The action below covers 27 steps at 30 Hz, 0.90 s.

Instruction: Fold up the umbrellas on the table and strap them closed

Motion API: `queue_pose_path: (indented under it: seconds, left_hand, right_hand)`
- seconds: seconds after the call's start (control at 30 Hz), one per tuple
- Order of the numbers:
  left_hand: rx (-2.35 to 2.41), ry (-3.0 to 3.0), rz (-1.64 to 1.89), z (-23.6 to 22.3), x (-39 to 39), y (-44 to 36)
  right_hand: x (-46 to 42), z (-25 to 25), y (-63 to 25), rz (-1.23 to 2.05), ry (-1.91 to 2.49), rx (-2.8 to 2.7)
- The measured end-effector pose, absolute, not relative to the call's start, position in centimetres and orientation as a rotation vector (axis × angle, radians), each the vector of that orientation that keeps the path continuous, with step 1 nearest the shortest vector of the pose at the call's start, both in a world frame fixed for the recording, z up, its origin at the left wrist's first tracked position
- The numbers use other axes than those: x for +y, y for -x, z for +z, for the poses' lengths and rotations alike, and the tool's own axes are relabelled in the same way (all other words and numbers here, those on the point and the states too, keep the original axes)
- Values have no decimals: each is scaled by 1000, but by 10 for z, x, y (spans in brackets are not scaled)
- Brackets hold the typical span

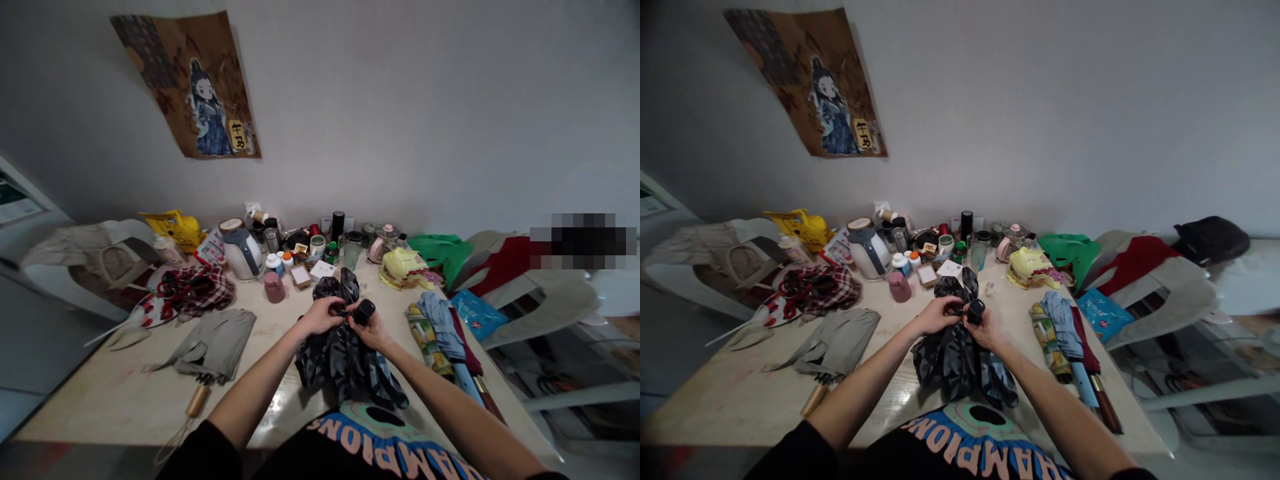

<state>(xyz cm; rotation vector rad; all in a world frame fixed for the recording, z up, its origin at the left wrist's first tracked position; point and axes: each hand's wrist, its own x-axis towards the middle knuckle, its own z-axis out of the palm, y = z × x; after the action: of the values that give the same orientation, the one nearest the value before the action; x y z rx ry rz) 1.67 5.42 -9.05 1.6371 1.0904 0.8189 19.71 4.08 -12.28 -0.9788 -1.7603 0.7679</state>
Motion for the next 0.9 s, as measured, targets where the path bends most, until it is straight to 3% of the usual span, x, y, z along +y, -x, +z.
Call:
queue_pose_path:
  seconds: [0.17,0.4,0.63,0.9]
  left_hand:
    - [1193,-1375,1147,-55,-2,-13]
    - [592,-461,649,-37,-35,-43]
    - [519,-176,646,-20,-21,-55]
    - [561,-364,730,-19,-25,-47]
  right_hand:
    - [43,-106,-209,610,1004,-1681]
    - [31,-48,-211,181,872,-1918]
    - [-1,-38,-203,-130,602,-2191]
    - [-35,-40,-201,-440,718,-2146]
